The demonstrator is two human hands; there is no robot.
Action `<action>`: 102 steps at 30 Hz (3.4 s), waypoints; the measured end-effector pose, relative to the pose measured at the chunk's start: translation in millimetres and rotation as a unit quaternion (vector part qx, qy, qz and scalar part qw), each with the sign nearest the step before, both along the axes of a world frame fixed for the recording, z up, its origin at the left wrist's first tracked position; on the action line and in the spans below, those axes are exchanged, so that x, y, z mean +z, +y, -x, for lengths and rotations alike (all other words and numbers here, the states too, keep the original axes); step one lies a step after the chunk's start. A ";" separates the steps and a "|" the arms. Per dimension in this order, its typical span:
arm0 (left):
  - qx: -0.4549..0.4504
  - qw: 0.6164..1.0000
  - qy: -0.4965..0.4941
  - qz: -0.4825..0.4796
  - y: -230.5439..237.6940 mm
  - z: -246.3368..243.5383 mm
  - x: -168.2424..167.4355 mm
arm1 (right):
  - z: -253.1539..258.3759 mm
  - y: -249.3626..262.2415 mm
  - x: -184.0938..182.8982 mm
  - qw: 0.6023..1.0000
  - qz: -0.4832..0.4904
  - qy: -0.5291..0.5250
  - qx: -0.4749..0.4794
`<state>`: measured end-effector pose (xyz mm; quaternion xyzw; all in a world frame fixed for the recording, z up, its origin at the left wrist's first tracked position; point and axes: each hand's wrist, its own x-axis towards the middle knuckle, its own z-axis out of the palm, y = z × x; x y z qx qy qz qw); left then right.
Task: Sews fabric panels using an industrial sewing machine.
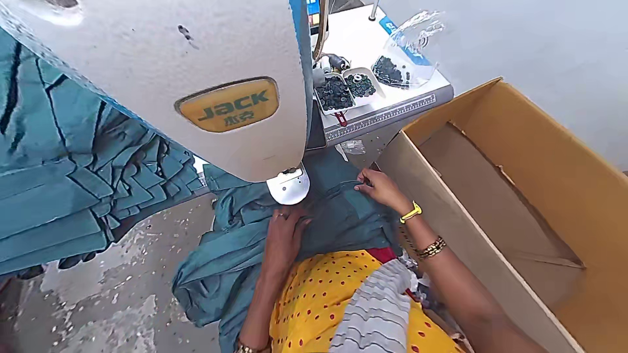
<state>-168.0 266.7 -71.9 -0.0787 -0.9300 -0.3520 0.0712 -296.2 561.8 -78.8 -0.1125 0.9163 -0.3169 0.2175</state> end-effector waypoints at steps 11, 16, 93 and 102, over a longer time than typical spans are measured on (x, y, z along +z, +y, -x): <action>0.057 0.996 0.072 -0.013 -9.0 -20.1 57.6 | -65.0 -94.5 87.6 0.948 0.303 -0.083 0.037; 0.029 0.995 0.075 -0.066 -9.6 -10.8 53.9 | -63.4 -75.5 96.0 0.965 0.248 0.055 0.068; 0.121 0.967 -0.064 -0.213 -37.1 43.7 94.7 | 42.4 -93.7 126.5 0.856 0.147 0.493 0.045; -0.099 0.989 0.000 -0.106 -37.7 -4.3 109.9 | 9.1 -131.4 142.2 0.714 0.106 0.618 0.313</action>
